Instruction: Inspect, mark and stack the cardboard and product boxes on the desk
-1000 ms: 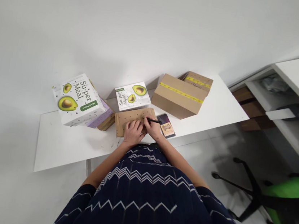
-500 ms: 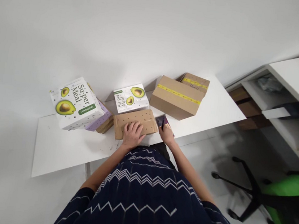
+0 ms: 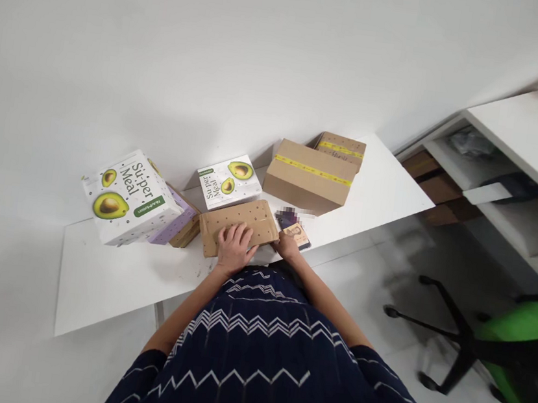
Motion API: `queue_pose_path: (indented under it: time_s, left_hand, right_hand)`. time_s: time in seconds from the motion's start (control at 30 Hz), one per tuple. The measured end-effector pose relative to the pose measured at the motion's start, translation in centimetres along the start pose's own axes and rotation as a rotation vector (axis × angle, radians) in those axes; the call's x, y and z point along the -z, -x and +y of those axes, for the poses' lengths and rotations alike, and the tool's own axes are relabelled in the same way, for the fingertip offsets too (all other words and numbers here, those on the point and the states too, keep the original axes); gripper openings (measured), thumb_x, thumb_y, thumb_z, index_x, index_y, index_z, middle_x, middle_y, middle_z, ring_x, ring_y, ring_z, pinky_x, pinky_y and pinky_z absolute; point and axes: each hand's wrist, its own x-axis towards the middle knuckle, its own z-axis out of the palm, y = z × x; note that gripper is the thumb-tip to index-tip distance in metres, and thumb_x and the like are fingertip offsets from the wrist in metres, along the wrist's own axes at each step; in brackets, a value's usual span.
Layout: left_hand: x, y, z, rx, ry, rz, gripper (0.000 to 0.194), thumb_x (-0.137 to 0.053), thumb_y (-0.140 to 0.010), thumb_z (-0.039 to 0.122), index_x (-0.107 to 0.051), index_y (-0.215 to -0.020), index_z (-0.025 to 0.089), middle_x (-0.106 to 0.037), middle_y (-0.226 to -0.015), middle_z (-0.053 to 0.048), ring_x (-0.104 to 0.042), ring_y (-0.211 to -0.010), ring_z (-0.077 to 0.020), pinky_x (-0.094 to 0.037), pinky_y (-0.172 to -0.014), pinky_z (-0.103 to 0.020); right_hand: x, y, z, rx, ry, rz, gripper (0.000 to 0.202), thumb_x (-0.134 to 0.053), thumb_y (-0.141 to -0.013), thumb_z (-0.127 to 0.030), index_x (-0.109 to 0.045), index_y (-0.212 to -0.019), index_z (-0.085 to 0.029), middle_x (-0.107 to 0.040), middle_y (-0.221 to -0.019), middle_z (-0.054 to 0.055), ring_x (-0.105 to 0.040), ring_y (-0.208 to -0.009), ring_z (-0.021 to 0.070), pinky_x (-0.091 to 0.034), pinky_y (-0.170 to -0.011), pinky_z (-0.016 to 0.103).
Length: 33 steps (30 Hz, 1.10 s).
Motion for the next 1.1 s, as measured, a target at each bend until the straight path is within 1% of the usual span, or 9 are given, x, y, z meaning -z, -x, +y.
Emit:
queue_pose_path:
  time_s: [0.13,0.27,0.37,0.5,0.63,0.73,0.87,0.97,1.1]
  left_hand:
    - [-0.2,0.0,-0.1,-0.002,0.014,0.002,0.042,-0.055,-0.092,0.047,-0.065,-0.126,0.024,-0.061,-0.138,-0.015,-0.053,-0.126,-0.0341,-0.031,-0.105,-0.056]
    - [-0.2,-0.1,-0.1,-0.001,0.018,-0.005,0.042,-0.056,-0.092,0.047,-0.065,-0.125,0.023,-0.061,-0.138,-0.015,-0.053,-0.125,-0.0344,-0.032,-0.105,-0.056]
    - [-0.1,-0.1,-0.1,0.003,0.02,0.001,0.041,-0.056,-0.092,0.046,-0.066,-0.125,0.023,-0.061,-0.137,-0.015,-0.054,-0.125,-0.0347,-0.032,-0.104,-0.056]
    - [-0.1,-0.2,-0.1,0.006,0.018,0.002,0.041,-0.057,-0.091,0.046,-0.066,-0.125,0.024,-0.062,-0.136,-0.015,-0.054,-0.124,-0.0346,-0.032,-0.105,-0.055]
    - [-0.2,-0.1,-0.2,-0.012,-0.011,0.013,0.042,-0.056,-0.092,0.047,-0.066,-0.125,0.023,-0.062,-0.136,-0.015,-0.054,-0.124,-0.0345,-0.032,-0.104,-0.055]
    - [-0.2,0.0,-0.2,-0.031,-0.038,0.027,0.043,-0.053,-0.093,0.048,-0.065,-0.125,0.022,-0.062,-0.136,-0.014,-0.054,-0.124,-0.0338,-0.033,-0.102,-0.055]
    - [-0.1,0.0,-0.1,-0.031,-0.049,0.019,0.042,-0.051,-0.094,0.048,-0.066,-0.125,0.022,-0.061,-0.138,-0.014,-0.054,-0.125,-0.0331,-0.033,-0.102,-0.054]
    - [0.0,-0.1,0.0,-0.013,-0.044,-0.016,0.043,-0.051,-0.094,0.048,-0.066,-0.126,0.022,-0.06,-0.139,-0.014,-0.053,-0.126,-0.0336,-0.033,-0.104,-0.055]
    - [0.1,-0.1,0.0,0.002,-0.032,-0.071,0.046,-0.05,-0.095,0.047,-0.064,-0.13,0.022,-0.057,-0.142,-0.014,-0.049,-0.13,-0.0338,-0.03,-0.107,-0.055]
  right_hand:
    - [0.8,0.8,1.3,-0.132,0.03,0.125,0.033,-0.052,-0.094,-0.025,-0.058,-0.123,-0.011,-0.064,-0.12,0.02,-0.062,-0.106,0.0271,-0.045,-0.082,0.031]
    - [1.4,0.8,2.0,-0.218,0.101,0.333,0.06,-0.062,-0.089,-0.044,-0.047,-0.139,-0.015,-0.054,-0.133,0.021,-0.051,-0.12,0.0339,-0.042,-0.092,0.039]
    - [1.3,0.1,2.1,-0.204,0.11,0.306,0.081,-0.071,-0.082,-0.047,-0.035,-0.148,-0.016,-0.047,-0.141,0.021,-0.046,-0.124,0.0343,-0.04,-0.097,0.04]
    - [1.2,-0.5,2.1,-0.178,0.098,0.231,0.079,-0.068,-0.085,-0.041,-0.033,-0.15,-0.014,-0.048,-0.141,0.021,-0.046,-0.125,0.0343,-0.04,-0.098,0.04]
    - [1.7,-0.4,2.0,-0.187,0.009,0.244,0.079,-0.067,-0.083,-0.038,-0.034,-0.151,-0.016,-0.051,-0.137,0.022,-0.047,-0.124,0.0363,-0.041,-0.097,0.044]
    - [2.5,0.4,2.3,-0.255,-0.37,0.214,0.077,-0.069,-0.078,-0.038,-0.041,-0.147,-0.018,-0.06,-0.122,0.018,-0.056,-0.112,0.0324,-0.047,-0.09,0.043]
    - [3.8,3.0,3.2,-0.25,-1.289,-0.007,0.061,-0.063,-0.077,-0.044,-0.052,-0.133,-0.023,-0.068,-0.091,0.006,-0.064,-0.08,0.0223,-0.055,-0.071,0.037]
    - [5.2,6.1,3.2,-0.033,-1.766,-0.184,0.05,-0.062,-0.076,-0.05,-0.062,-0.117,-0.021,-0.072,-0.096,0.008,-0.067,-0.081,0.0237,-0.058,-0.072,0.041]
    - [7.7,9.6,1.0,0.238,-1.975,-0.379,0.063,-0.06,-0.077,-0.063,-0.064,-0.12,-0.017,-0.072,-0.112,0.014,-0.069,-0.094,0.0284,-0.059,-0.08,0.046]
